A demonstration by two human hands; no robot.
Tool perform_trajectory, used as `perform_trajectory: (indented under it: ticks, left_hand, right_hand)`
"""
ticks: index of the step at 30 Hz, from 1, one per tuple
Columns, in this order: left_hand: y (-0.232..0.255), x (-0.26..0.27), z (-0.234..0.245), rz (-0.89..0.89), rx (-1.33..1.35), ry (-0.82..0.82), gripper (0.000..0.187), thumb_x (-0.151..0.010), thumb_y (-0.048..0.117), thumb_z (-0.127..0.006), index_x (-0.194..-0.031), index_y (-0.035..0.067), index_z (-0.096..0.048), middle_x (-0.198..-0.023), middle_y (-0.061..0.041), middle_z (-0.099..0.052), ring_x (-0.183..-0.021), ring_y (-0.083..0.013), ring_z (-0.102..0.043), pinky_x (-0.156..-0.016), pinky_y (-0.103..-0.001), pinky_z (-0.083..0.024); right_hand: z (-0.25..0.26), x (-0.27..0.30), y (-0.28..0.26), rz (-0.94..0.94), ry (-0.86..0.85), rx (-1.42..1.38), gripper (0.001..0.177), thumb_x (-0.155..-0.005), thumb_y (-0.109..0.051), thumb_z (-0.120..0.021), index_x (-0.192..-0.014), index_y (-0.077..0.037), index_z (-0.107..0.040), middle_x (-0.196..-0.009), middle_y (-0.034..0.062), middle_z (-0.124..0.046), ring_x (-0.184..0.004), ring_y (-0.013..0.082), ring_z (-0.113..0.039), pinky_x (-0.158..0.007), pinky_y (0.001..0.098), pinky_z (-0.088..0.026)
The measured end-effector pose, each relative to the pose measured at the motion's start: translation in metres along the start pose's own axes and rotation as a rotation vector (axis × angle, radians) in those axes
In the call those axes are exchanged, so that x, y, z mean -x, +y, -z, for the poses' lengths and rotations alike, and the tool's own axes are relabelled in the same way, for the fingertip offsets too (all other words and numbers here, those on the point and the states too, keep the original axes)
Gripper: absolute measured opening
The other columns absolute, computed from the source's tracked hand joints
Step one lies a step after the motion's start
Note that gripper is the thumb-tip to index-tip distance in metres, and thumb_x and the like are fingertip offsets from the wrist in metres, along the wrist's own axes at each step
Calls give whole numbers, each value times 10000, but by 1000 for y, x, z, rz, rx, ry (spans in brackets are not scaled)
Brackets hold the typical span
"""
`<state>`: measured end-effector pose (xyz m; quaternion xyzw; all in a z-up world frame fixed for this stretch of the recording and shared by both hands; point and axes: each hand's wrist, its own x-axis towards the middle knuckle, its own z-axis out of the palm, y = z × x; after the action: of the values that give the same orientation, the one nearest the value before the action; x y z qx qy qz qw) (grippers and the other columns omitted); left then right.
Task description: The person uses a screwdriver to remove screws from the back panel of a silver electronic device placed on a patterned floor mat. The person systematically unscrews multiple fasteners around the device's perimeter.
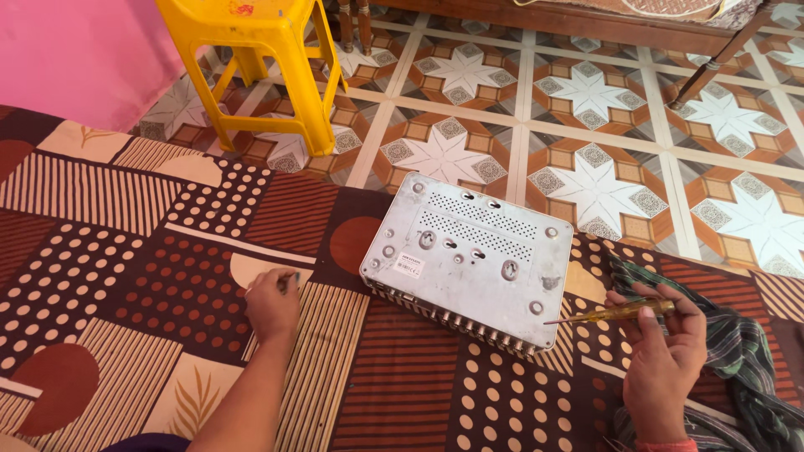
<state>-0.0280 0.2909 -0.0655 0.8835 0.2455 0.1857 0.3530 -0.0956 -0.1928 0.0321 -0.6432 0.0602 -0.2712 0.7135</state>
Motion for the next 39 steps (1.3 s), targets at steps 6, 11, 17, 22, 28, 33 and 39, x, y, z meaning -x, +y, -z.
perform_trajectory:
  ticks: [6,11,17,22,28,33,39]
  left_hand:
    - [18,-13,-23,-176,54,-86,101,-901,73,-716,-986,68,-772,-993,-92,-739,-995,-266,-672,-895,-407,-540]
    - [22,-20,-28,-100,67,-121,123,-887,65,-719,-991,63,-784,-1000,-106,-723,-915,-261,-692,-835,-392,-559]
    - [9,-24,-26,-22,231,-131,172,-944,98,-697,-1084,75,-795,-1038,-100,-748,-892,-202,-713,-812,-350,-557]
    - [23,-32,-34,86,368,10,173,-964,166,-708,-1075,48,-766,-992,-93,-777,-889,-170,-730,-798,-329,-556]
    - [93,-1,-52,-477,375,-149,123,-915,164,-729,-943,53,-774,-902,-98,-734,-827,-233,-694,-750,-352,-554]
    - [163,49,-88,-666,306,-424,175,-931,225,-713,-1042,93,-742,-1083,-91,-730,-1081,-267,-652,-996,-414,-488]
    - [195,94,-122,-889,-131,-563,531,-963,459,-575,-1426,200,-546,-1555,-92,-438,-1474,-271,-335,-1225,-524,-173]
  right_hand:
    - [-3,2,-3,2,-24,32,301,-1100,54,-424,-1400,38,-399,-1402,206,-564,-1225,378,-662,-1062,442,-578]
    - [-2,1,-1,3,-22,21,299,-1102,54,-431,-1399,37,-400,-1397,211,-567,-1228,380,-660,-1062,443,-579]
    - [-1,0,1,11,-28,-19,305,-1105,53,-438,-1407,32,-403,-1403,213,-566,-1227,384,-660,-1068,447,-583]
    - [-3,0,-1,11,-19,-10,308,-1104,52,-440,-1408,30,-395,-1405,214,-566,-1232,392,-661,-1064,448,-583]
    - [-5,1,-2,30,-29,4,313,-1104,42,-457,-1409,28,-383,-1396,202,-560,-1241,380,-666,-1076,437,-588]
    - [-6,0,0,56,-51,6,317,-1099,47,-476,-1402,26,-382,-1389,199,-558,-1252,364,-659,-1079,422,-582]
    - [-7,-2,8,50,-34,1,309,-1094,40,-488,-1384,24,-383,-1369,197,-562,-1261,360,-661,-1097,412,-579]
